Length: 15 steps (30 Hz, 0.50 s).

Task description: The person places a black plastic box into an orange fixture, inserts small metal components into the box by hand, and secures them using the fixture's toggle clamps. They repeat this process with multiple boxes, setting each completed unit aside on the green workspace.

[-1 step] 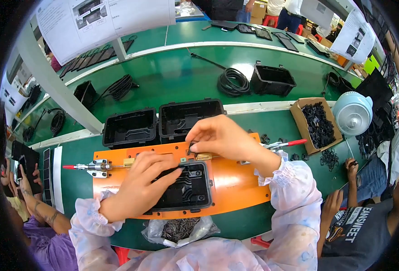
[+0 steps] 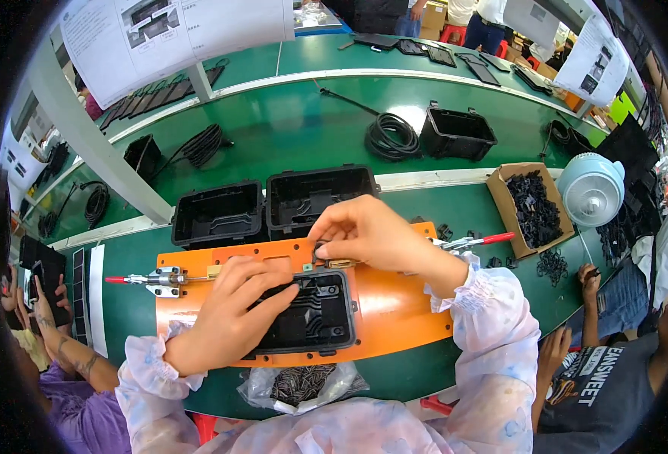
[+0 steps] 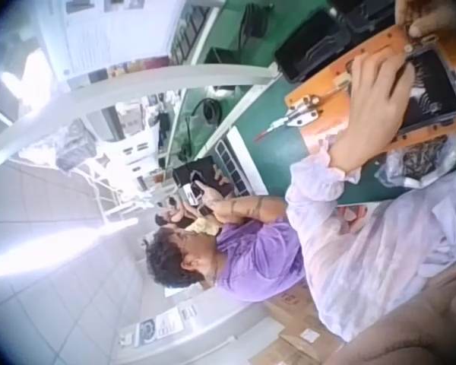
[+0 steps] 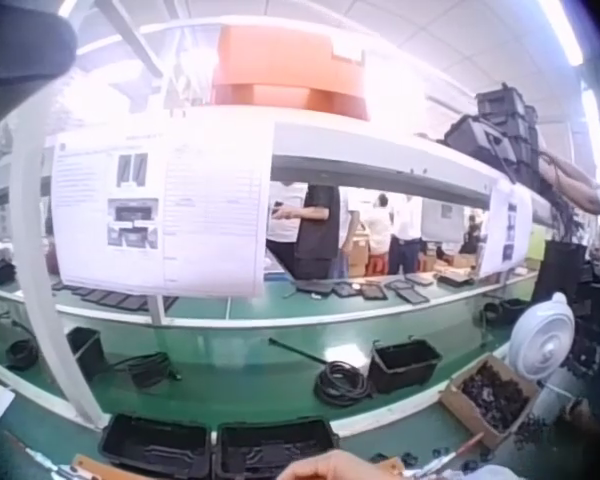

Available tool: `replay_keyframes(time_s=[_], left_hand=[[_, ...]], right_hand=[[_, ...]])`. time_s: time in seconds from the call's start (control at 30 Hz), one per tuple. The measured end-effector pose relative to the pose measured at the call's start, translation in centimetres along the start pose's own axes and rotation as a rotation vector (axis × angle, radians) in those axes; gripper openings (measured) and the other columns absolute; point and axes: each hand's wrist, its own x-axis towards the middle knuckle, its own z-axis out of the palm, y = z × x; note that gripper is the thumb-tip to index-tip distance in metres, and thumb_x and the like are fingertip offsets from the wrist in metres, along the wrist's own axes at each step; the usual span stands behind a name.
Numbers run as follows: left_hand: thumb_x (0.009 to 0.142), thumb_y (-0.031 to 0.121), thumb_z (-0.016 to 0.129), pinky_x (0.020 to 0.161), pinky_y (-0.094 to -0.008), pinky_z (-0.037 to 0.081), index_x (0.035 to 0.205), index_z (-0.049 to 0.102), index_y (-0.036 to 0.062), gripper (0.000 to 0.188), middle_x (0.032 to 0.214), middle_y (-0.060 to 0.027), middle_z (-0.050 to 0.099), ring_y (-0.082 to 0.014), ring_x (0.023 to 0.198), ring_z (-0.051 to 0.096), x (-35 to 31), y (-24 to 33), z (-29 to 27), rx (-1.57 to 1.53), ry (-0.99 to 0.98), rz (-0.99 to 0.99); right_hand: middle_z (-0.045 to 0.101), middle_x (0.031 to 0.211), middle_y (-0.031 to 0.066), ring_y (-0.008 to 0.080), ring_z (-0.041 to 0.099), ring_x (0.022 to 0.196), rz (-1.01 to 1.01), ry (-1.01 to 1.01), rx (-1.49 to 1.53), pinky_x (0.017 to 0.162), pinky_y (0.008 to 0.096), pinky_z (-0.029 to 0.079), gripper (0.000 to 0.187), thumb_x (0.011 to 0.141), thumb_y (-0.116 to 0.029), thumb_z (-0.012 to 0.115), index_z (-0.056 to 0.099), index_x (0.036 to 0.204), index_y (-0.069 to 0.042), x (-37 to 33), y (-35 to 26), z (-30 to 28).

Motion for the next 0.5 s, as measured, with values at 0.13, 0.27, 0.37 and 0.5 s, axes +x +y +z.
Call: replay_keyframes(time_s=[0.13,0.27,0.37,0.5], left_hand=[[0.077,0.009,0.067,0.101,-0.0506,0.046,0.112,0.069,-0.0018,0.037,0.113,-0.0106,0.063,-0.026,0.109,0.059,-1.5,1.9,-0.3,0.01,-0.039,0.015],[0.077,0.011,0.068,0.102,-0.0497,0.045,0.111,0.069,-0.0023,0.036,0.109,-0.0096,0.064,-0.025,0.107,0.061,-1.9,2.5,0.7,0.005,-0.046,0.081],[0.078,0.012,0.07,0.1,-0.0505,0.046,0.111,0.069,-0.0026,0.036,0.108,-0.01,0.064,-0.0253,0.106,0.061,-1.7,2.0,0.9,0.001,-0.011,0.054],[0.079,0.014,0.074,0.098,-0.0506,0.047,0.112,0.068,-0.0041,0.038,0.111,-0.0118,0.063,-0.0269,0.108,0.06,-0.4,1.2,0.7,0.033,0.051,0.058]], right_hand=[[0.075,0.088,0.0064,0.0106,0.07,0.081,-0.017,-0.075,-0.225,0.073,0.0261,0.056,0.021,0.088,-0.008,0.079,0.074,0.105,0.003,0.7,-1.1,0.4],[0.072,0.088,0.0075,0.0154,0.067,0.076,-0.092,-0.197,-0.492,0.07,0.0292,0.054,0.019,0.086,-0.008,0.079,0.076,0.103,0.001,1.6,-2.6,0.7],[0.066,0.09,0.0083,0.0179,0.064,0.079,-0.147,-0.168,-0.558,0.071,0.0314,0.052,0.019,0.087,-0.006,0.078,0.073,0.104,0.001,0.9,-2.9,1.1],[0.059,0.091,0.0072,0.0176,0.061,0.081,-0.127,-0.11,-0.501,0.073,0.0309,0.052,0.025,0.087,-0.007,0.077,0.067,0.109,0.0,0.4,-1.7,1.6]])
